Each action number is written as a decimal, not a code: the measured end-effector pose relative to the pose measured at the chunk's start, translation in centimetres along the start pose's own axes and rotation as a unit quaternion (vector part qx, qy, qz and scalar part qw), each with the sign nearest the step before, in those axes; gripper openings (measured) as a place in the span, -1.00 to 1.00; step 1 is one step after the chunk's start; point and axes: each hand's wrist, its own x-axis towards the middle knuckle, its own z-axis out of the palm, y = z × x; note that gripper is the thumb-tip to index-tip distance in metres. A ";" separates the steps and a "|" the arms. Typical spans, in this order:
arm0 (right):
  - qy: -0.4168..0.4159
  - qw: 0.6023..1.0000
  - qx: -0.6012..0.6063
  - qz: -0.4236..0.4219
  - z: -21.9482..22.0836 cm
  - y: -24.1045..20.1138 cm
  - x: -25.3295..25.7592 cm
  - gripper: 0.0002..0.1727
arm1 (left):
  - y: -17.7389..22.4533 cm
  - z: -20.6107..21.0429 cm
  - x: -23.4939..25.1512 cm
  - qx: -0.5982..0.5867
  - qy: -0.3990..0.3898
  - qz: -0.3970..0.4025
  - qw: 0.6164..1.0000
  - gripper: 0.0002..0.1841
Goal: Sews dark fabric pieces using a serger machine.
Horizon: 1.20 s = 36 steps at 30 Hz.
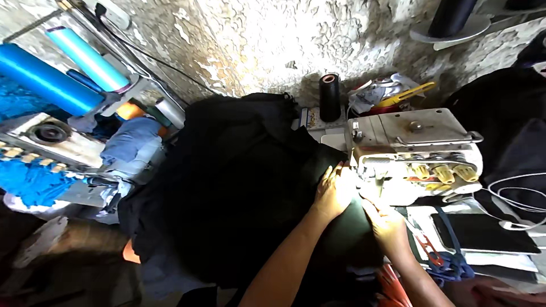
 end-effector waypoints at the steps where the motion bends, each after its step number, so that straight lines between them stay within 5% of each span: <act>1: -0.002 1.000 -0.005 -0.002 0.0 0.0 0.1 -0.69 | 0.1 -0.2 0.3 0.005 -0.003 -0.003 1.000 -0.52; 11: 0.007 0.999 -0.034 -0.030 0.1 0.6 0.6 -0.69 | -0.6 0.2 1.6 0.036 0.028 0.017 0.999 -0.54; 14: -0.017 0.999 0.012 0.036 -0.4 0.3 0.3 -0.66 | -2.4 0.0 -0.5 0.008 0.124 0.053 0.991 -0.70; 17: -0.028 0.994 0.074 0.077 -1.0 1.2 -1.2 -0.60 | -6.3 -2.9 -6.5 0.049 0.237 0.012 0.970 -0.62; 19: -0.053 0.990 0.117 0.061 -1.5 2.2 -2.8 -0.59 | -10.1 -5.6 -12.5 0.092 0.321 -0.097 0.937 -0.52; 22: -0.097 0.971 0.189 0.112 -2.3 2.4 -4.4 -0.70 | -16.0 -8.3 -22.1 0.124 0.482 -0.263 0.827 -0.30; 26: -0.135 0.950 0.239 0.149 -2.8 2.5 -5.2 -0.80 | -19.7 -7.2 -29.6 -0.115 0.615 -0.393 0.673 -0.24; 29: -0.157 0.936 0.270 0.162 -3.0 2.7 -5.4 -0.77 | -21.1 -4.9 -32.1 -0.221 0.577 -0.414 0.669 -0.16; 36: -0.183 0.916 0.295 0.202 -3.4 3.8 -7.7 -0.84 | -19.3 -3.8 -33.9 -0.217 0.559 -0.417 0.683 -0.25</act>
